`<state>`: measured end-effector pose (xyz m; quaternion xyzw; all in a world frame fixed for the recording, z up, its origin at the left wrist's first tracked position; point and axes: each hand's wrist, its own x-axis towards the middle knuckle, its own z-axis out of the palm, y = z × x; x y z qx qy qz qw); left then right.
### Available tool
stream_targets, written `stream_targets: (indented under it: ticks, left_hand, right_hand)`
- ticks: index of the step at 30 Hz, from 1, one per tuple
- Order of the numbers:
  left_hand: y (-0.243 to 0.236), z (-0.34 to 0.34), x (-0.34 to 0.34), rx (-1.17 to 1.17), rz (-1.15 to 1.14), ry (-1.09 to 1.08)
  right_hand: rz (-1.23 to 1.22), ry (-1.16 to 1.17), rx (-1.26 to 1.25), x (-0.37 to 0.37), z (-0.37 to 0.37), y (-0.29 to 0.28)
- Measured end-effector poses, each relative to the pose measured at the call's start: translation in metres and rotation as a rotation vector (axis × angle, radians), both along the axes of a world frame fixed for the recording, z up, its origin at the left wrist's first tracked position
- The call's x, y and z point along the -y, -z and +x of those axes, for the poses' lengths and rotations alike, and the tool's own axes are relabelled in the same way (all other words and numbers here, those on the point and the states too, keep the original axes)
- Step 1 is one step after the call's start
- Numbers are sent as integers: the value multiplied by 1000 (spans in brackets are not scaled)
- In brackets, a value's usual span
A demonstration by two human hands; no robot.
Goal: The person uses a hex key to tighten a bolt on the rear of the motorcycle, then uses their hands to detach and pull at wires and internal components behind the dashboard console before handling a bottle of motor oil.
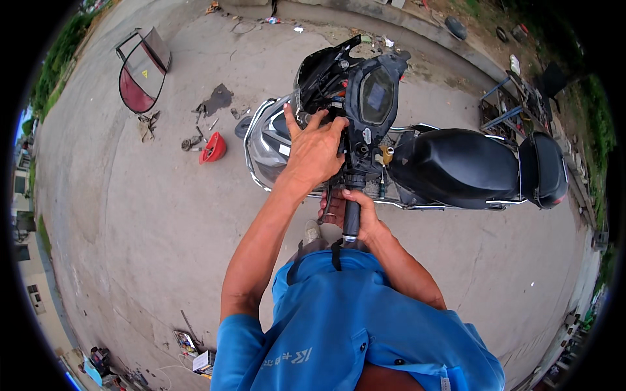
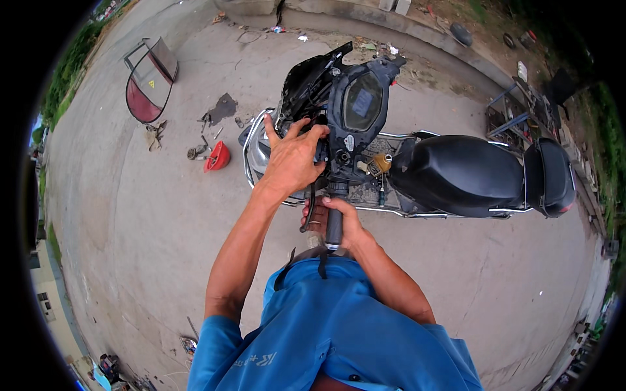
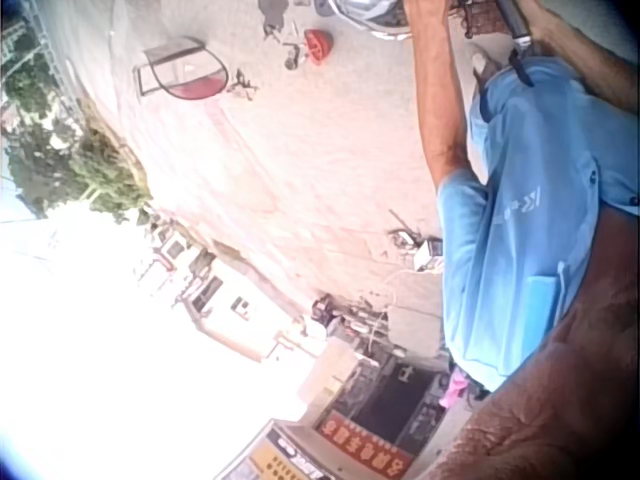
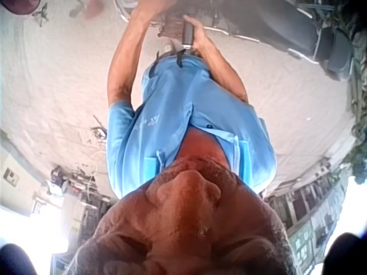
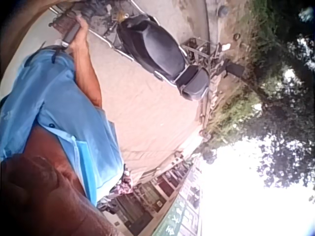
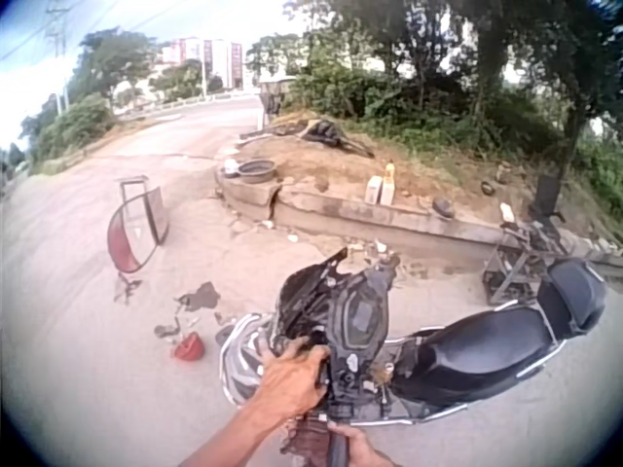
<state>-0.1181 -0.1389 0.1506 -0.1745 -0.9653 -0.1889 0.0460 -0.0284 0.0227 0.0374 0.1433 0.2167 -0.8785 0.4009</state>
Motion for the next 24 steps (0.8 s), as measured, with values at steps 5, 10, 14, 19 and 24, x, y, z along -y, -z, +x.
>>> stream_targets:
  ticks: [5, 10, 14, 19, 24]
  left_hand:
    - [-1, 13, 4, 8, 22, -2]
    - [-12, 54, 16, -179, 141, -12]
    - [-11, 90, 26, -181, 289, -81]
    - [23, 132, 44, -145, 368, -224]
    - [34, 151, 43, -72, 392, -316]
  right_hand:
    - [3, -12, -70, -10, 0, 40]
    - [-6, 75, 94, 9, 4, -36]
    - [-554, -43, -76, -11, -5, 61]
    - [-16, -36, -39, 9, 2, -22]
    - [0, 15, -43, -2, -1, -2]
